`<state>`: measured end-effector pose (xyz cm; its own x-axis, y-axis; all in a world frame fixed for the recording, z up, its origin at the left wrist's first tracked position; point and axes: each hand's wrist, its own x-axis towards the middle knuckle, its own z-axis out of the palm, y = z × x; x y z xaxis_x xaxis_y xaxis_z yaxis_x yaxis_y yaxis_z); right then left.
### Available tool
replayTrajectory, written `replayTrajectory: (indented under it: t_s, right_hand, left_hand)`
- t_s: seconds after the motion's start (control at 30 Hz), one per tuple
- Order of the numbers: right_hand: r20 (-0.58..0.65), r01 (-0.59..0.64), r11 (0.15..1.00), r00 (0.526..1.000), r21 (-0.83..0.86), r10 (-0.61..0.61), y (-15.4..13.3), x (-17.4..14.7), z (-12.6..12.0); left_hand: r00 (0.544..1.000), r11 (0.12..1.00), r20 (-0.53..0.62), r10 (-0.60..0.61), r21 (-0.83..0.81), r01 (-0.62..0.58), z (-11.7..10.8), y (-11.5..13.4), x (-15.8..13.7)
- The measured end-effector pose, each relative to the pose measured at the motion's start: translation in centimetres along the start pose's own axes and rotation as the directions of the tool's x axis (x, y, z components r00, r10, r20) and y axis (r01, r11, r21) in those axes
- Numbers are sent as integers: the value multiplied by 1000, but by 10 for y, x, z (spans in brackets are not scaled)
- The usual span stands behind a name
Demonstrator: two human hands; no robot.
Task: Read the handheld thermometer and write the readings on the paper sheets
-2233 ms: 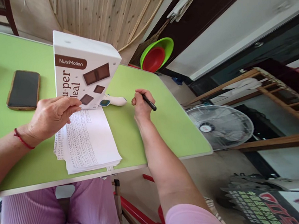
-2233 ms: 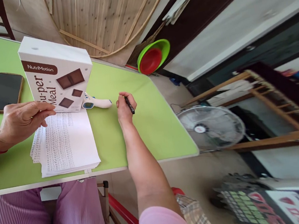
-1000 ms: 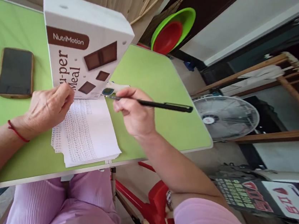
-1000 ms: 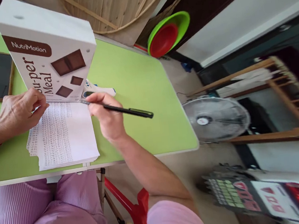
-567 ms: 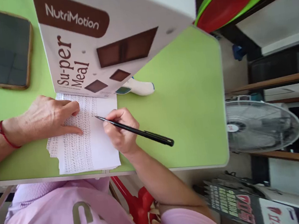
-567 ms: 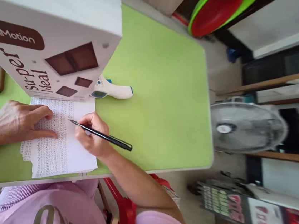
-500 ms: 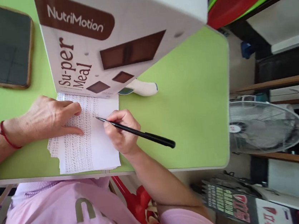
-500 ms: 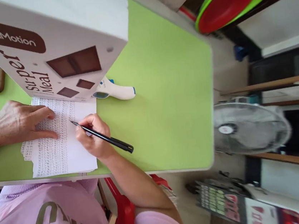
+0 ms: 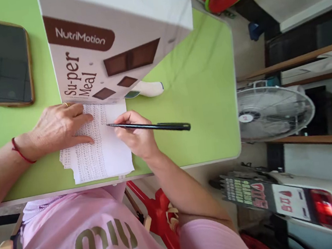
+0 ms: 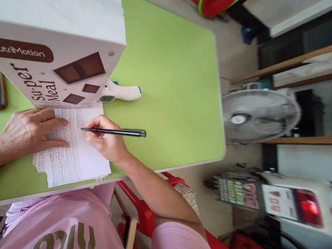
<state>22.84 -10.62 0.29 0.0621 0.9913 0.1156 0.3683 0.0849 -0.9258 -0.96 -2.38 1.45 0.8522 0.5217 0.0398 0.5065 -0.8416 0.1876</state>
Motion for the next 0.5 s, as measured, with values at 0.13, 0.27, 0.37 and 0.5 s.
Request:
replayTrajectory:
  t_s: [0.13, 0.27, 0.37, 0.5]
  right_hand:
    - [-218, 132, 990, 966, -45, -139, 11, -2, 18]
    - [-283, 235, 962, 921, -141, -266, 26, -6, 27]
    - [-197, 295, 939, 924, -177, -327, 29, -7, 25]
    - [-145, 351, 919, 915, -179, -377, 26, -4, 23]
  left_hand:
    - [1000, 999, 2, -13, -30, 13, 1, 0, 2]
    - [1000, 997, -1, -23, -67, 23, 1, -3, 4]
    - [999, 995, -12, -51, -83, 50, 1, -5, 6]
    - [999, 993, 1, -44, -105, 43, 3, -7, 7]
